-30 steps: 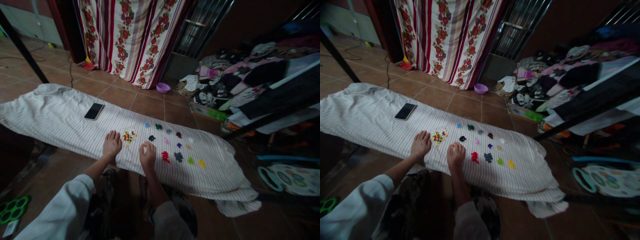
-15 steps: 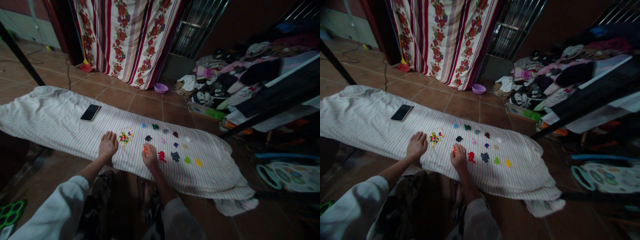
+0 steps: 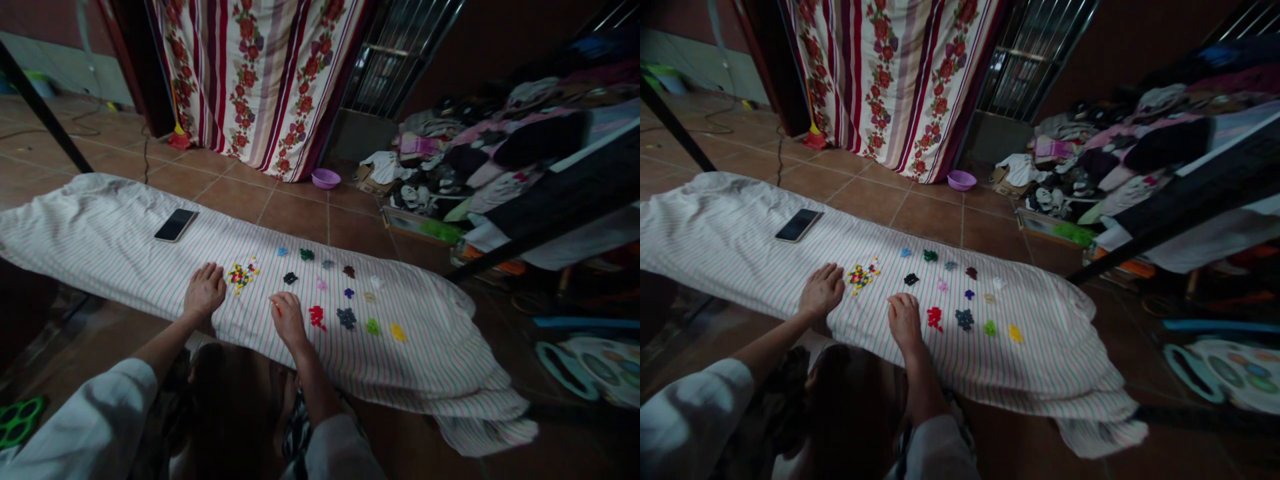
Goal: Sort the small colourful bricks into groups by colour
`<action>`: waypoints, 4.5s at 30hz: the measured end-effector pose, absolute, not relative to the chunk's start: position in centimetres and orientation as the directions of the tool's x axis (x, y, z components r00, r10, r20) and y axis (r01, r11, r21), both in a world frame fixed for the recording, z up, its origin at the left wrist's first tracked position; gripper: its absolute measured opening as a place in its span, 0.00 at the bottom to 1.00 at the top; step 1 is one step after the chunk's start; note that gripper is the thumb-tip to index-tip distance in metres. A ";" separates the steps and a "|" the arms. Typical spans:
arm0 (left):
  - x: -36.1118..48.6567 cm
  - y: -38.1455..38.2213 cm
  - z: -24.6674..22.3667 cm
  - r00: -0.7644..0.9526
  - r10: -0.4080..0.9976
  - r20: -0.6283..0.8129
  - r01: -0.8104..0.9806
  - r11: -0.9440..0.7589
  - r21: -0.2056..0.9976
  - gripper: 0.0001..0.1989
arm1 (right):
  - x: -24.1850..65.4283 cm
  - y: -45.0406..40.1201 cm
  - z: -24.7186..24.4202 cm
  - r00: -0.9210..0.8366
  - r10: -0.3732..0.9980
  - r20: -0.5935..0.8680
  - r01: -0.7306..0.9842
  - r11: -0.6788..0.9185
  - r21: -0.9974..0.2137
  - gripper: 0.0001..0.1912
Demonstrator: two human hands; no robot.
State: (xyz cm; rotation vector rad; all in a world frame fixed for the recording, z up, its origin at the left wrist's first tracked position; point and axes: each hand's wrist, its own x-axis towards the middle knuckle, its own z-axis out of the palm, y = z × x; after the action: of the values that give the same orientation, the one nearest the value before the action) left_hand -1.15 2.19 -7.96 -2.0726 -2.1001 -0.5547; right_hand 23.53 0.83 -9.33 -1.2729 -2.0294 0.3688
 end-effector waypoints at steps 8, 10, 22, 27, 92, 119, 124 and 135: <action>-1.3 2.4 -8.1 -0.041 0.919 0.392 0.983 -0.034 0.182 0.20 | 22.6 1.2 -8.6 -0.298 0.870 0.392 0.662 0.485 -0.572 0.13; -1.3 2.7 -8.3 -0.043 0.919 0.392 0.982 -0.033 0.185 0.20 | 22.5 1.1 -8.5 -0.296 0.870 0.395 0.672 0.483 -0.562 0.13; -3.4 3.1 -7.1 0.212 0.964 0.163 0.953 -0.241 0.185 0.14 | 22.7 1.6 -8.5 -0.129 0.913 0.387 0.603 0.382 -0.700 0.14; -3.7 2.4 -5.7 0.266 0.961 0.073 0.941 -0.276 0.196 0.12 | 23.4 2.0 -9.5 0.044 0.929 0.366 0.567 0.278 -0.775 0.16; -1.3 3.4 -4.4 0.021 0.997 -0.069 0.967 -0.003 0.254 0.13 | 19.0 0.4 -5.8 -0.216 0.888 0.407 0.636 0.444 -0.631 0.14; -2.6 2.5 -3.0 0.180 0.953 -0.244 0.361 0.167 0.918 0.22 | 12.1 0.0 -3.5 -0.282 0.939 0.195 0.700 0.341 -0.628 0.14; -2.8 2.2 -2.6 0.195 0.937 -0.291 0.333 0.216 0.918 0.23 | 11.8 0.5 -3.5 -0.278 0.941 0.193 0.700 0.336 -0.630 0.09; -2.3 1.6 -0.4 0.248 0.938 -0.244 0.297 0.166 0.940 0.27 | 13.7 0.9 -2.8 -0.276 0.912 0.304 0.599 0.411 -0.687 0.09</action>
State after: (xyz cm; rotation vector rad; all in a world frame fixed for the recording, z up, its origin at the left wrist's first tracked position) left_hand -2.27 1.60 -0.45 -2.9310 -2.7434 -1.5080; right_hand 13.70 0.91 -2.83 -1.2808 -1.9896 0.5890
